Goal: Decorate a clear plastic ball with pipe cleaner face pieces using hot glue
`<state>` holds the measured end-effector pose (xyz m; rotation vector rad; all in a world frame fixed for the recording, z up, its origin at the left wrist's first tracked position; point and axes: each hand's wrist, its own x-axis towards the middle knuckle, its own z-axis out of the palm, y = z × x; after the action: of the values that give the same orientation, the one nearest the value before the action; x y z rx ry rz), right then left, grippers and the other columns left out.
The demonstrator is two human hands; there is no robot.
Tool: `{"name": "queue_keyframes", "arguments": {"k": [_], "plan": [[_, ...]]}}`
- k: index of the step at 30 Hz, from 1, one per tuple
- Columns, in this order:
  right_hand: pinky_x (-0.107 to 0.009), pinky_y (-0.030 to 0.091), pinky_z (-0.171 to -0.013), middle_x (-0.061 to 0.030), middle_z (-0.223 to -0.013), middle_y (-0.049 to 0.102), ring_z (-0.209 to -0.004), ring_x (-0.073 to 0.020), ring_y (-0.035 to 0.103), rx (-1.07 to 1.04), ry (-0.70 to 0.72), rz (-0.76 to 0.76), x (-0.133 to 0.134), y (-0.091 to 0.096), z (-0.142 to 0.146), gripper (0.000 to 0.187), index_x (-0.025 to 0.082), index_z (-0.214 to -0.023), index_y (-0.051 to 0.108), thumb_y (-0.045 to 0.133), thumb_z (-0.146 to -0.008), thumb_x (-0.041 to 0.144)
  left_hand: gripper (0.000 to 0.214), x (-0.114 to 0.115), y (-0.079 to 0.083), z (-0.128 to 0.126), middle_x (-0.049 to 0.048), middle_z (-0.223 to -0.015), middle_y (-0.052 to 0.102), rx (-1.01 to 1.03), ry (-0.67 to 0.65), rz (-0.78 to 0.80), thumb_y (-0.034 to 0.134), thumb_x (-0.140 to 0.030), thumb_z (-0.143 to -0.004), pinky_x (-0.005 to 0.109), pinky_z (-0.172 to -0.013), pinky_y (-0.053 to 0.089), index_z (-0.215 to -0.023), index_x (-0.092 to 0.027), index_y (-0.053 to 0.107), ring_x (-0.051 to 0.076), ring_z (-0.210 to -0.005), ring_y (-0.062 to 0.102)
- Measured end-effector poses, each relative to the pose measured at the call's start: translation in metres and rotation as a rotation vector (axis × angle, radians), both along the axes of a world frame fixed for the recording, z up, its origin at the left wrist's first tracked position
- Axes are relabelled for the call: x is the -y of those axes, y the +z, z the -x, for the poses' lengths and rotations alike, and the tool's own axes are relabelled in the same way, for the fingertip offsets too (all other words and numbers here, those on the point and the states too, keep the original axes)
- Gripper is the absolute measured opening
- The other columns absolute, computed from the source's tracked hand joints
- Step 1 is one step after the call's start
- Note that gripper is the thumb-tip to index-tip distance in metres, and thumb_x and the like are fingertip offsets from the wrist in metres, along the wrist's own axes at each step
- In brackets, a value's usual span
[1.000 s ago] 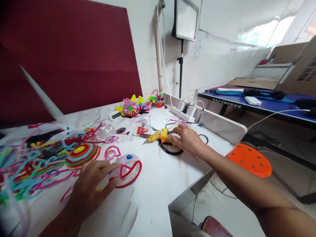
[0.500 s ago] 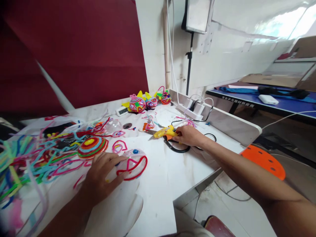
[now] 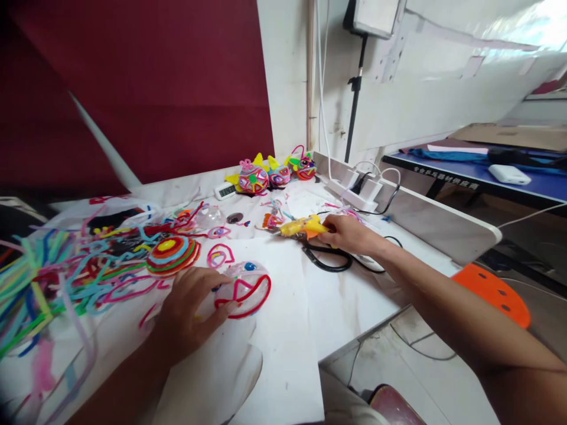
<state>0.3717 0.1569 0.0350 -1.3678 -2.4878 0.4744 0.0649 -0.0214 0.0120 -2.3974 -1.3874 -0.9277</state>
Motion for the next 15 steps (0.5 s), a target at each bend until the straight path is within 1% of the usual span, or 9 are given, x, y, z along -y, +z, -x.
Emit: {"name": "queue_keyframes", "arguments": {"k": [2, 3, 6, 7, 9, 11, 15], "plan": [[-0.028, 0.035, -0.056, -0.0034, -0.07, 0.058, -0.062, -0.0159, 0.05, -0.061, -0.015, 0.012, 0.001, 0.005, -0.002, 0.035, 0.017, -0.081, 0.056, 0.049, -0.081, 0.052, 0.021, 0.0, 0.0, -0.001, 0.0069, -0.094, 0.059, 0.001, 0.005, 0.004, 0.062, -0.024, -0.085, 0.041, -0.082, 0.04, -0.104, -0.018, 0.055, 0.023, -0.089, 0.054], [-0.028, 0.035, -0.055, -0.003, -0.07, 0.057, -0.061, -0.0157, 0.049, -0.124, -0.027, 0.046, 0.002, 0.007, -0.003, 0.036, 0.017, -0.082, 0.056, 0.051, -0.079, 0.053, 0.021, 0.0, 0.0, -0.001, 0.0069, -0.094, 0.059, 0.003, 0.008, 0.006, 0.062, -0.024, -0.085, 0.041, -0.082, 0.04, -0.104, -0.019, 0.054, 0.023, -0.089, 0.054], [-0.027, 0.035, -0.052, -0.0026, -0.071, 0.059, -0.06, -0.0148, 0.049, -0.434, -0.044, 0.25, 0.006, 0.013, -0.003, 0.039, 0.018, -0.083, 0.056, 0.065, -0.072, 0.055, 0.021, 0.0, -0.001, -0.001, 0.0066, -0.095, 0.059, 0.014, 0.018, 0.017, 0.061, -0.023, -0.085, 0.042, -0.083, 0.04, -0.104, -0.019, 0.053, 0.023, -0.09, 0.054], [-0.026, 0.035, -0.052, -0.0023, -0.072, 0.059, -0.061, -0.0142, 0.049, -0.538, -0.029, 0.318, 0.008, 0.014, -0.002, 0.04, 0.018, -0.083, 0.056, 0.07, -0.07, 0.053, 0.021, 0.001, -0.001, -0.001, 0.0064, -0.095, 0.059, 0.018, 0.022, 0.023, 0.06, -0.022, -0.085, 0.042, -0.084, 0.04, -0.104, -0.02, 0.053, 0.023, -0.09, 0.054], [-0.025, 0.034, -0.052, -0.0019, -0.074, 0.059, -0.061, -0.013, 0.048, -0.671, 0.021, 0.402, 0.012, 0.017, 0.001, 0.041, 0.019, -0.085, 0.058, 0.076, -0.067, 0.051, 0.021, 0.002, -0.001, -0.001, 0.0063, -0.095, 0.059, 0.023, 0.029, 0.034, 0.06, -0.021, -0.085, 0.042, -0.085, 0.04, -0.104, -0.02, 0.052, 0.023, -0.09, 0.053], [-0.024, 0.033, -0.05, -0.0017, -0.074, 0.058, -0.06, -0.0121, 0.047, -0.745, 0.057, 0.44, 0.016, 0.019, 0.007, 0.043, 0.019, -0.087, 0.06, 0.078, -0.067, 0.053, 0.02, 0.002, -0.002, -0.001, 0.0065, -0.096, 0.058, 0.02, 0.033, 0.044, 0.059, -0.02, -0.085, 0.042, -0.085, 0.04, -0.104, -0.021, 0.052, 0.023, -0.091, 0.053], [-0.023, 0.033, -0.051, -0.0014, -0.074, 0.058, -0.06, -0.0113, 0.046, -0.858, 0.069, 0.475, 0.022, 0.026, 0.019, 0.043, 0.019, -0.089, 0.063, 0.076, -0.07, 0.054, 0.021, 0.002, -0.003, 0.001, 0.0074, -0.097, 0.057, 0.01, 0.022, 0.036, 0.059, -0.019, -0.085, 0.042, -0.084, 0.04, -0.106, -0.02, 0.051, 0.023, -0.092, 0.051]]}}
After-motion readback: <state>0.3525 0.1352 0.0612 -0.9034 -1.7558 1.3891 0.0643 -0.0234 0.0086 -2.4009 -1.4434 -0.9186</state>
